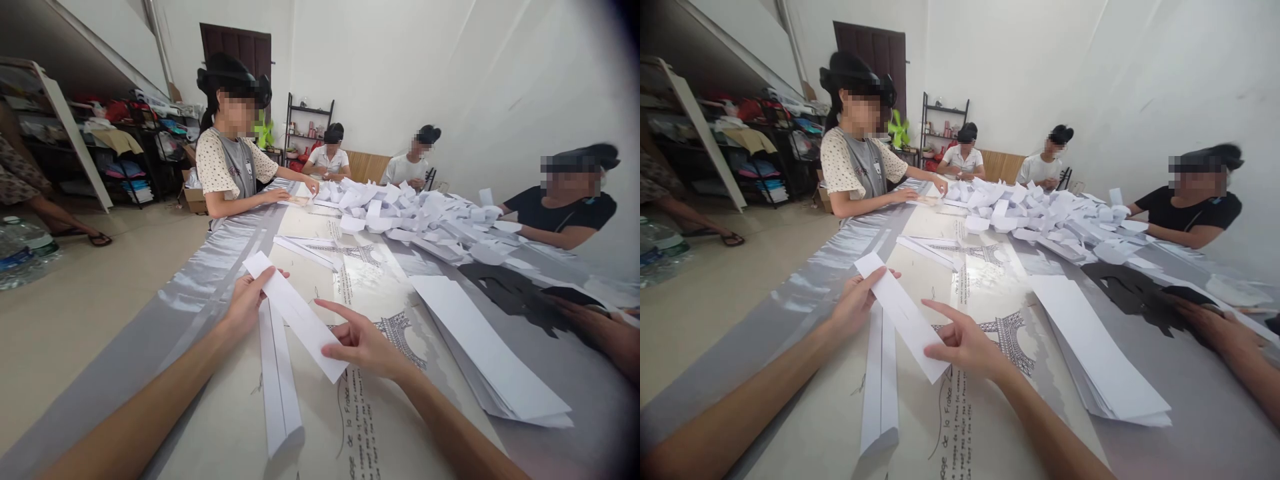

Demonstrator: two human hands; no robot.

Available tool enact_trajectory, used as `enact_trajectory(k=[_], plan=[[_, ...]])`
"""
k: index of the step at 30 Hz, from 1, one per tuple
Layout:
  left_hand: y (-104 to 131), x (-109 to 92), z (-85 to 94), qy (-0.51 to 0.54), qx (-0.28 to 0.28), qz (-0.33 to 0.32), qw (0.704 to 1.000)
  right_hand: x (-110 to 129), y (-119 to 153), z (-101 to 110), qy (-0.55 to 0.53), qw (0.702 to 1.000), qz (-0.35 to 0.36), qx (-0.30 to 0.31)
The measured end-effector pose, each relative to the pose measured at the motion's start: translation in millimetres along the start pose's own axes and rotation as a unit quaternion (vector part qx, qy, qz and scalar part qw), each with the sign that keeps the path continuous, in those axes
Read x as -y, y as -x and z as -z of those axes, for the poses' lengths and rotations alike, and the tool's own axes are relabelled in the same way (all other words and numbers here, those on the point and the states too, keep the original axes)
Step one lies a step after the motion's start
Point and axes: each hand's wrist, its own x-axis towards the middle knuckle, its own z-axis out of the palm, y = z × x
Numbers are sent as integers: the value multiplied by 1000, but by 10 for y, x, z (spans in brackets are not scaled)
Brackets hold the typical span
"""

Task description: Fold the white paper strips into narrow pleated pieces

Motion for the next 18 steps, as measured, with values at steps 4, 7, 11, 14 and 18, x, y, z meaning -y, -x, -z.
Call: enact_trajectory(k=[4, 7, 11, 14, 18], plan=[[-26, 11, 29, 11, -20, -2, 1000, -69, -3, -24, 44, 998, 49, -3], [-89, 24, 86, 12, -54, -1, 998, -85, -8, -36, 64, 997, 36, 0], [-183, 38, 164, 25, -77, -9, 997, -78, -26, -43, 55, 998, 19, -15], [-228, 38, 200, 50, -94, -6, 994, -78, -36, -39, 52, 998, 12, -22], [-251, 30, 224, 55, -104, -2, 993, -82, -31, -33, 68, 997, 13, -27]])
